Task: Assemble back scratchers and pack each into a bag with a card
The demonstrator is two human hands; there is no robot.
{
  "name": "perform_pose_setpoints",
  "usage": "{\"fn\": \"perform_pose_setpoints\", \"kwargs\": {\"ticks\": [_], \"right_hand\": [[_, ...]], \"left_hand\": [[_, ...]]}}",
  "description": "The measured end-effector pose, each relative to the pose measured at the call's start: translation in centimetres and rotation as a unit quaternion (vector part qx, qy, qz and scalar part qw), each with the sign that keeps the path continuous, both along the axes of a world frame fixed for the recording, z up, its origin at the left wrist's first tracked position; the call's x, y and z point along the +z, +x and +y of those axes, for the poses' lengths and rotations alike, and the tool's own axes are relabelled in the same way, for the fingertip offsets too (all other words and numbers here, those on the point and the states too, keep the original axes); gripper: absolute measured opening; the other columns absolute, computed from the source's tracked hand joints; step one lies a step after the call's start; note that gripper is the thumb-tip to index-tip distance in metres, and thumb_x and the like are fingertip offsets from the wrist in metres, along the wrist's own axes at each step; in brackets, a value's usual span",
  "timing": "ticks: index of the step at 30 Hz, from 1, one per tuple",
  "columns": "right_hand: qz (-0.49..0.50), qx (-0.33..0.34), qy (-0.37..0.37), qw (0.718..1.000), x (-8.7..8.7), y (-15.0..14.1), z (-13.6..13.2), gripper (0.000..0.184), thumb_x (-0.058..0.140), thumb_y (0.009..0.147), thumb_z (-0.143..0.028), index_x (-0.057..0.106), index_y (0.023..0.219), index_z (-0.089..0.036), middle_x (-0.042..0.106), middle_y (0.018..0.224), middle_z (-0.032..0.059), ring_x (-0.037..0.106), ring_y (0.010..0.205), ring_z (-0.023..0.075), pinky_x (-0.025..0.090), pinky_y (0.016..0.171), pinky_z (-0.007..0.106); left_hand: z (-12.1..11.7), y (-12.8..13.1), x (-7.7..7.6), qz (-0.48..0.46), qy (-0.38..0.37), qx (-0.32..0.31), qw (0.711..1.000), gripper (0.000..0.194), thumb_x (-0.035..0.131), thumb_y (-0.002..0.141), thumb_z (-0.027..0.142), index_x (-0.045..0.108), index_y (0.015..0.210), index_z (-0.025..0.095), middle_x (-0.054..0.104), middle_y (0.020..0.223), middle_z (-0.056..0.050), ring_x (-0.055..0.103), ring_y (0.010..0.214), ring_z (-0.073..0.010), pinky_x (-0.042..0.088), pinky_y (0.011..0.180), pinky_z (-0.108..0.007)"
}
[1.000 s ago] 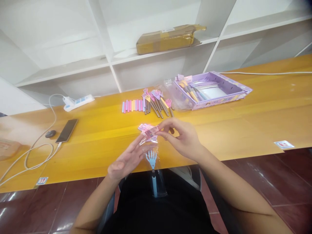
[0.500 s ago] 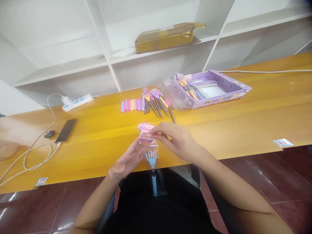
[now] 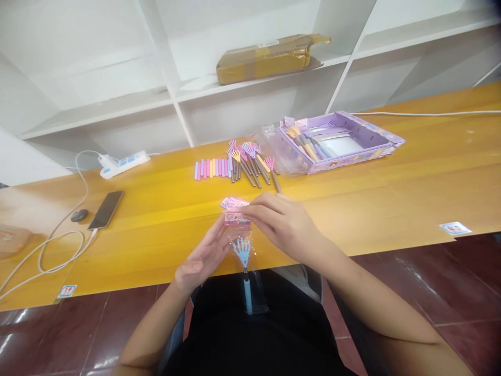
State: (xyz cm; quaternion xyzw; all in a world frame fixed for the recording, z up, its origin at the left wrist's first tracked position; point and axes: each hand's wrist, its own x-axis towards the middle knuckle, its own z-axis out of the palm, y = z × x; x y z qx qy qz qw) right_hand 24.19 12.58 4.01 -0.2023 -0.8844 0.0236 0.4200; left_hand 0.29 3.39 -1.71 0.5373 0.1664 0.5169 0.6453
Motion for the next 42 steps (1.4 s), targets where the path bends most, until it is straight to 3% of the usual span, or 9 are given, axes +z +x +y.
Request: {"fn": "perform_pose_setpoints", "kwargs": {"ticks": [10,16,21,30,33,36,39,42], "right_hand": [[-0.017,0.040,0.002,0.999,0.6,-0.2,-0.5,0.022,0.057,0.113,-0.022,0.071,0.130,-0.021,0.070,0.110,0.0099,0.066,0.090,0.0200,0.051,0.073,0.033],[-0.031,0.055,0.001,0.998,1.1,-0.1,-0.7,0.024,0.053,0.109,-0.013,0.072,0.123,-0.017,0.062,0.110,0.0107,0.060,0.085,0.0189,0.050,0.070,0.032],[-0.061,0.065,-0.039,0.995,0.9,0.1,-0.8,0.030,0.053,0.107,-0.012,0.069,0.131,-0.020,0.058,0.117,0.0114,0.062,0.092,0.0205,0.055,0.073,0.034],[-0.001,0.067,-0.082,0.994,1.0,0.1,-0.6,0.042,0.056,0.105,-0.010,0.061,0.143,-0.025,0.044,0.158,0.0183,0.069,0.101,0.0218,0.062,0.083,0.042],[-0.006,0.062,-0.121,0.991,0.9,0.0,-0.6,0.034,0.058,0.108,-0.019,0.058,0.143,-0.022,0.058,0.150,0.0173,0.073,0.100,0.0223,0.063,0.085,0.041],[0.001,0.051,-0.153,0.987,0.3,-0.3,-0.4,0.030,0.061,0.111,-0.026,0.057,0.140,-0.021,0.075,0.123,0.0100,0.075,0.092,0.0201,0.061,0.080,0.035],[0.037,0.049,-0.144,0.988,-0.1,-0.6,-0.1,0.022,0.060,0.113,-0.025,0.061,0.135,-0.021,0.077,0.107,0.0052,0.074,0.085,0.0167,0.059,0.077,0.031],[0.064,0.070,-0.116,0.989,0.1,-0.6,0.1,0.017,0.059,0.113,-0.021,0.066,0.129,-0.020,0.076,0.106,0.0062,0.072,0.087,0.0160,0.058,0.079,0.031]], "left_hand": [[-0.1,0.0,0.3,0.003,-0.019,0.008,1.000,0.097,0.067,0.088,0.063,0.035,0.175,0.034,0.016,0.189,-0.001,0.016,0.172,-0.0458,0.008,0.139,-0.063],[0.0,0.2,0.6,-0.019,-0.011,0.001,1.000,0.096,0.067,0.089,0.057,0.034,0.176,0.033,0.011,0.190,0.002,0.005,0.174,-0.0428,0.014,0.139,-0.061],[0.0,0.1,0.7,-0.011,-0.017,-0.006,1.000,0.096,0.069,0.090,0.058,0.034,0.176,0.033,0.011,0.190,0.002,0.007,0.174,-0.0429,0.017,0.139,-0.059],[-0.1,0.1,0.5,-0.006,-0.023,0.001,1.000,0.095,0.071,0.091,0.064,0.036,0.175,0.037,0.014,0.189,0.002,0.020,0.171,-0.0452,0.020,0.138,-0.061],[-0.1,0.1,0.6,0.005,-0.015,0.002,1.000,0.094,0.070,0.091,0.065,0.038,0.174,0.036,0.017,0.189,0.001,0.017,0.172,-0.0449,0.019,0.138,-0.061],[0.1,-0.2,0.5,0.027,-0.002,0.001,1.000,0.086,0.070,0.092,0.065,0.044,0.171,0.043,0.024,0.187,0.001,0.017,0.172,-0.0449,0.020,0.137,-0.065],[0.1,-0.4,0.0,0.042,0.030,0.001,0.999,0.070,0.071,0.098,0.054,0.046,0.163,0.059,0.028,0.185,0.006,0.023,0.171,-0.0433,0.027,0.132,-0.070],[0.0,-0.3,-0.3,0.029,0.012,0.004,0.999,0.078,0.072,0.100,0.046,0.034,0.164,0.067,0.031,0.184,0.005,0.029,0.169,-0.0415,0.035,0.126,-0.070]]}}
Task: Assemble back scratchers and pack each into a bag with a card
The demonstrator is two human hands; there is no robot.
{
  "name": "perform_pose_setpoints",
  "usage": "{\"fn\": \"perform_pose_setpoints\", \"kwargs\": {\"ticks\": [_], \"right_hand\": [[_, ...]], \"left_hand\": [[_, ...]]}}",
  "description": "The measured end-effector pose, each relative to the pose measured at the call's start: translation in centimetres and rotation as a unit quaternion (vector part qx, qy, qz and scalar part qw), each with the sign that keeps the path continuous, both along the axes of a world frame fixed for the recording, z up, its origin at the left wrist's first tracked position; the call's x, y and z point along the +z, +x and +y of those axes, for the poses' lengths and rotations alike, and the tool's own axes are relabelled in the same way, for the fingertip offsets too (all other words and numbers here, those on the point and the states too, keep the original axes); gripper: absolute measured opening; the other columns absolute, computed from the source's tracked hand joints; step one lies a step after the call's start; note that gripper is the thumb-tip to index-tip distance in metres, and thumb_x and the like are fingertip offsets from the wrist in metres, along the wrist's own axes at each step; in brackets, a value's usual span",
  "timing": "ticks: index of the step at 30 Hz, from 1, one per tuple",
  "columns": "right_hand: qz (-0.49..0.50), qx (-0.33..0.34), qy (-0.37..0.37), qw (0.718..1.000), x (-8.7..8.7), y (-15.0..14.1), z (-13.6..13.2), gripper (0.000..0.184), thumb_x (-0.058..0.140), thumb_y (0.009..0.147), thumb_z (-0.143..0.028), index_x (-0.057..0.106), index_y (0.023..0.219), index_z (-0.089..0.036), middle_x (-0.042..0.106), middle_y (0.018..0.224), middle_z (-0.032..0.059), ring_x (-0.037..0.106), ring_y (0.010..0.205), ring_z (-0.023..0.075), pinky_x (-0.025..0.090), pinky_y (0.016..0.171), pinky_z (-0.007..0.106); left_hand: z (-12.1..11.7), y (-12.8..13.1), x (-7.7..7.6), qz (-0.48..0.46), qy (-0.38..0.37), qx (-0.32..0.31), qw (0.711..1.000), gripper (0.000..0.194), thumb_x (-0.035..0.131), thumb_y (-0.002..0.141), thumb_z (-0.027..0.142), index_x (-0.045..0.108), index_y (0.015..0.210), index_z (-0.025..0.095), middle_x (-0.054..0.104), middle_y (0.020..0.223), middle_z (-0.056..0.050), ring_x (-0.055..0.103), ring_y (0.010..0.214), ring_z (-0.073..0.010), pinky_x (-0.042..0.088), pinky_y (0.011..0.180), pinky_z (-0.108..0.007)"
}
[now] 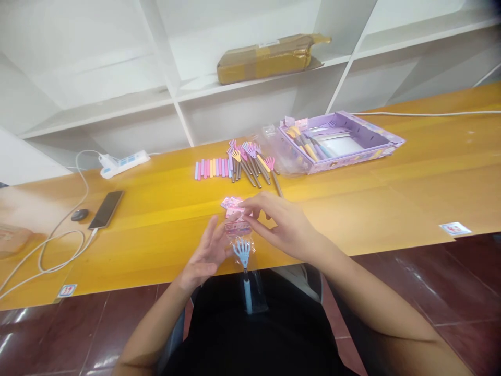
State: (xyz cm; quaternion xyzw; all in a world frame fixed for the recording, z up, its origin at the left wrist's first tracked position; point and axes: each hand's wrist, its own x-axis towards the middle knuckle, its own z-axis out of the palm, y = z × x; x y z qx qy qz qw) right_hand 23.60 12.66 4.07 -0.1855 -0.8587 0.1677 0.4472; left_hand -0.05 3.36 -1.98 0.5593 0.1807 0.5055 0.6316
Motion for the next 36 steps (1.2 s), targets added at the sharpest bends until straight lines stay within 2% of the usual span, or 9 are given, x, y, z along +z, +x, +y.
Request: {"fn": "perform_pose_setpoints", "kwargs": {"ticks": [4,6,9,17,21,26,29,32,36], "right_hand": [[-0.026,0.033,0.054,0.998,0.4,0.3,0.1,0.012,0.062,0.111,-0.022,0.074,0.114,-0.020,0.073,0.102,0.0068,0.070,0.092,0.0186,0.055,0.079,0.032],[-0.054,0.035,0.065,0.996,0.4,0.4,0.1,0.014,0.064,0.111,-0.026,0.076,0.110,-0.019,0.072,0.101,0.0068,0.069,0.091,0.0189,0.053,0.078,0.033],[-0.085,0.040,0.062,0.994,0.1,0.3,0.2,0.018,0.064,0.112,-0.030,0.077,0.107,-0.018,0.070,0.104,0.0082,0.066,0.089,0.0181,0.051,0.078,0.032],[-0.121,0.048,0.069,0.989,-0.1,0.2,0.3,0.021,0.062,0.112,-0.033,0.076,0.107,-0.017,0.067,0.111,0.0104,0.064,0.090,0.0191,0.053,0.079,0.034],[-0.121,0.055,0.045,0.990,-0.3,0.1,0.3,0.025,0.062,0.112,-0.042,0.073,0.113,-0.019,0.066,0.115,0.0105,0.067,0.092,0.0189,0.055,0.079,0.033],[-0.110,0.024,-0.026,0.993,-1.1,-0.7,0.2,0.020,0.064,0.112,-0.039,0.062,0.113,-0.018,0.071,0.102,0.0061,0.066,0.081,0.0170,0.049,0.068,0.028],[-0.122,0.034,-0.088,0.988,-1.3,-1.0,-0.1,0.028,0.073,0.107,-0.036,0.058,0.123,-0.018,0.073,0.100,0.0044,0.066,0.076,0.0160,0.045,0.065,0.026],[-0.162,0.059,-0.119,0.978,-1.3,-1.4,-0.5,0.024,0.072,0.108,-0.033,0.060,0.123,-0.019,0.074,0.097,0.0027,0.065,0.072,0.0145,0.042,0.064,0.025],[-0.195,0.077,-0.138,0.968,-0.9,-1.8,-1.0,0.015,0.068,0.110,-0.032,0.065,0.114,-0.018,0.074,0.092,0.0022,0.062,0.068,0.0132,0.038,0.063,0.025]], "left_hand": [[-0.2,0.3,0.2,-0.041,-0.082,0.024,0.996,0.089,0.071,0.094,0.054,0.029,0.172,0.048,0.047,0.175,-0.008,0.035,0.166,-0.0429,0.041,0.123,-0.067],[-0.3,0.3,0.5,-0.038,-0.103,0.028,0.994,0.089,0.071,0.091,0.055,0.037,0.172,0.035,0.046,0.175,-0.012,0.033,0.166,-0.0436,0.040,0.125,-0.063],[-0.3,0.3,0.8,-0.027,-0.107,0.022,0.994,0.086,0.069,0.090,0.056,0.046,0.168,0.027,0.040,0.178,-0.013,0.031,0.166,-0.0439,0.039,0.127,-0.060],[-0.1,0.5,1.0,-0.046,-0.105,0.031,0.993,0.081,0.067,0.091,0.052,0.054,0.164,0.020,0.052,0.171,-0.016,0.048,0.157,-0.0434,0.042,0.126,-0.057],[0.0,0.5,0.9,-0.046,-0.095,0.045,0.993,0.075,0.069,0.091,0.050,0.058,0.161,0.025,0.054,0.169,-0.013,0.051,0.155,-0.0410,0.041,0.128,-0.056],[0.1,0.4,0.3,-0.031,-0.091,0.063,0.993,0.073,0.075,0.089,0.055,0.063,0.155,0.025,0.062,0.163,-0.015,0.057,0.150,-0.0400,0.047,0.123,-0.053],[0.1,0.3,-0.4,-0.005,-0.090,0.117,0.989,0.054,0.076,0.097,0.051,0.070,0.143,0.023,0.073,0.148,-0.016,0.069,0.137,-0.0352,0.055,0.113,-0.047],[0.0,0.2,-1.0,0.063,-0.095,0.201,0.973,0.033,0.081,0.098,0.045,0.077,0.119,0.020,0.084,0.125,-0.015,0.079,0.118,-0.0305,0.059,0.106,-0.042],[0.0,0.4,-1.2,0.094,-0.121,0.276,0.949,0.029,0.085,0.096,0.044,0.077,0.105,0.018,0.088,0.105,-0.012,0.084,0.099,-0.0273,0.064,0.097,-0.039]]}}
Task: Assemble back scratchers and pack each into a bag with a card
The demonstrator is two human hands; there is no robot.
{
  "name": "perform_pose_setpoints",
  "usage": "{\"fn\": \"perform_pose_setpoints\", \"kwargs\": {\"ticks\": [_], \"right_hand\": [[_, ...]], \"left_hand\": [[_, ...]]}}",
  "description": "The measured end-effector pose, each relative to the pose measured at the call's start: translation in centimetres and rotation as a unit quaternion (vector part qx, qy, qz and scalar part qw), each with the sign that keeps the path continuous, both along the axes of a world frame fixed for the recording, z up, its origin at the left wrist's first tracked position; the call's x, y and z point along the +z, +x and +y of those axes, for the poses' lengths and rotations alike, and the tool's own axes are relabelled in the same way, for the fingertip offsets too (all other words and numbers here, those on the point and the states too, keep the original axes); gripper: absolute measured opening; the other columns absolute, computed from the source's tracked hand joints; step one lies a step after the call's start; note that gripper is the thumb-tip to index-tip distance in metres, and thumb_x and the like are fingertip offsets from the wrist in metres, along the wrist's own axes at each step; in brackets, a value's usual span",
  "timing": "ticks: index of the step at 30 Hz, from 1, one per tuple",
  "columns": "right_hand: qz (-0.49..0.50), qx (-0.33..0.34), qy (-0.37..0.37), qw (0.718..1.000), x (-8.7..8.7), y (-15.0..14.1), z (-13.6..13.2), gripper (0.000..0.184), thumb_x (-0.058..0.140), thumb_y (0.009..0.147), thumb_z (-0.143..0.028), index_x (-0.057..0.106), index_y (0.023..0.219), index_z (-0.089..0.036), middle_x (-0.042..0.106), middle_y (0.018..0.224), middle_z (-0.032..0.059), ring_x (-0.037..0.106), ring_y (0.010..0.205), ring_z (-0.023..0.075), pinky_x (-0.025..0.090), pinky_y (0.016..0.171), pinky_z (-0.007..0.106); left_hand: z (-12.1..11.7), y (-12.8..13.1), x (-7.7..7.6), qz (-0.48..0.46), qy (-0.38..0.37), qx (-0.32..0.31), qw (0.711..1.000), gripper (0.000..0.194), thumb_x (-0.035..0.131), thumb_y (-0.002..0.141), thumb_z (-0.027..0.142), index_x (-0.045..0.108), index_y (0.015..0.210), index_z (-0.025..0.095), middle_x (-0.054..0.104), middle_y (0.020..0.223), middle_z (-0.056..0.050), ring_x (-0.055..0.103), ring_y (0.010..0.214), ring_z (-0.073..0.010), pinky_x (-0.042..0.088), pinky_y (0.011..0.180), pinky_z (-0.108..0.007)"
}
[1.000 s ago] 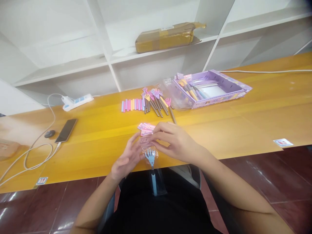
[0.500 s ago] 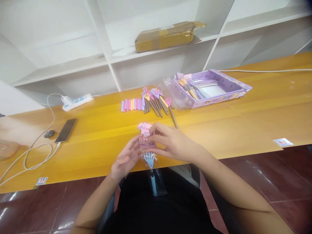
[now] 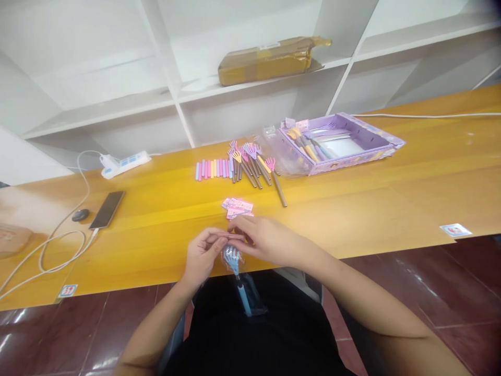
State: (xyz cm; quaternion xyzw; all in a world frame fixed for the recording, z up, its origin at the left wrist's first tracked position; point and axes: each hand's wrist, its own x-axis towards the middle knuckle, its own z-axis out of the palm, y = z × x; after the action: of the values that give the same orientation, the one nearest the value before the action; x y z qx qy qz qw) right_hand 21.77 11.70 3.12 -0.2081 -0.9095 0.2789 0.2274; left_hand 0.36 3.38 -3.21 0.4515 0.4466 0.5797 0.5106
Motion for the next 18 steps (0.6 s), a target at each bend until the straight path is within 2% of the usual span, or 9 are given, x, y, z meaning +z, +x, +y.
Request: {"fn": "perform_pose_setpoints", "kwargs": {"ticks": [4,7,10,12,14,16,18], "right_hand": [[-0.017,-0.004,-0.014,1.000,0.6,0.2,-0.1,0.020,0.061,0.114,-0.037,0.067,0.116,-0.018,0.073,0.090,0.0024,0.062,0.069,0.0139,0.037,0.064,0.026],[-0.047,-0.055,-0.015,0.997,1.1,0.9,-0.5,0.016,0.058,0.114,-0.029,0.067,0.107,-0.018,0.070,0.084,0.0024,0.060,0.066,0.0151,0.036,0.062,0.028],[-0.048,-0.076,-0.085,0.992,1.0,1.4,-2.0,0.027,0.051,0.116,-0.031,0.064,0.094,-0.019,0.069,0.080,0.0026,0.060,0.064,0.0157,0.039,0.061,0.029],[-0.023,-0.060,-0.178,0.982,0.1,1.4,-3.8,0.027,0.057,0.114,-0.038,0.063,0.093,-0.020,0.070,0.082,0.0022,0.063,0.067,0.0161,0.044,0.062,0.028],[0.003,-0.067,-0.264,0.962,-1.5,1.4,-6.2,0.020,0.071,0.105,-0.038,0.062,0.098,-0.021,0.070,0.084,0.0010,0.064,0.068,0.0160,0.048,0.062,0.027],[0.027,-0.087,-0.312,0.946,-3.4,1.4,-8.5,0.018,0.078,0.096,-0.029,0.063,0.102,-0.021,0.069,0.087,0.0001,0.064,0.068,0.0150,0.049,0.063,0.026],[0.052,-0.095,-0.333,0.937,-5.3,1.4,-10.3,0.013,0.076,0.094,-0.023,0.064,0.099,-0.021,0.068,0.090,0.0001,0.062,0.068,0.0137,0.049,0.064,0.026]], "left_hand": [[0.1,0.3,0.0,-0.013,-0.017,0.042,0.999,0.036,0.086,0.094,0.050,0.078,0.108,0.018,0.088,0.104,-0.011,0.084,0.093,-0.0253,0.065,0.090,-0.035],[0.2,0.3,0.1,-0.008,-0.023,0.052,0.998,0.039,0.085,0.094,0.050,0.077,0.114,0.017,0.088,0.109,-0.011,0.085,0.095,-0.0256,0.065,0.090,-0.034],[0.1,0.2,0.0,-0.003,-0.024,0.050,0.998,0.039,0.086,0.094,0.050,0.076,0.113,0.017,0.088,0.103,-0.010,0.085,0.089,-0.0249,0.065,0.083,-0.032],[-0.1,0.1,-0.1,-0.001,-0.017,0.053,0.998,0.037,0.088,0.092,0.049,0.076,0.109,0.018,0.088,0.096,-0.008,0.084,0.084,-0.0233,0.064,0.079,-0.030],[-0.2,0.0,-0.2,-0.007,-0.011,0.051,0.999,0.037,0.089,0.090,0.049,0.075,0.106,0.019,0.087,0.091,-0.006,0.083,0.080,-0.0229,0.064,0.077,-0.031],[-0.4,0.0,-0.1,-0.012,-0.006,0.035,0.999,0.038,0.089,0.089,0.050,0.075,0.105,0.019,0.086,0.088,-0.006,0.083,0.076,-0.0233,0.064,0.074,-0.031],[-0.7,0.0,0.2,-0.002,0.001,0.007,1.000,0.037,0.089,0.090,0.050,0.075,0.103,0.018,0.085,0.082,-0.006,0.081,0.072,-0.0227,0.063,0.070,-0.030]]}}
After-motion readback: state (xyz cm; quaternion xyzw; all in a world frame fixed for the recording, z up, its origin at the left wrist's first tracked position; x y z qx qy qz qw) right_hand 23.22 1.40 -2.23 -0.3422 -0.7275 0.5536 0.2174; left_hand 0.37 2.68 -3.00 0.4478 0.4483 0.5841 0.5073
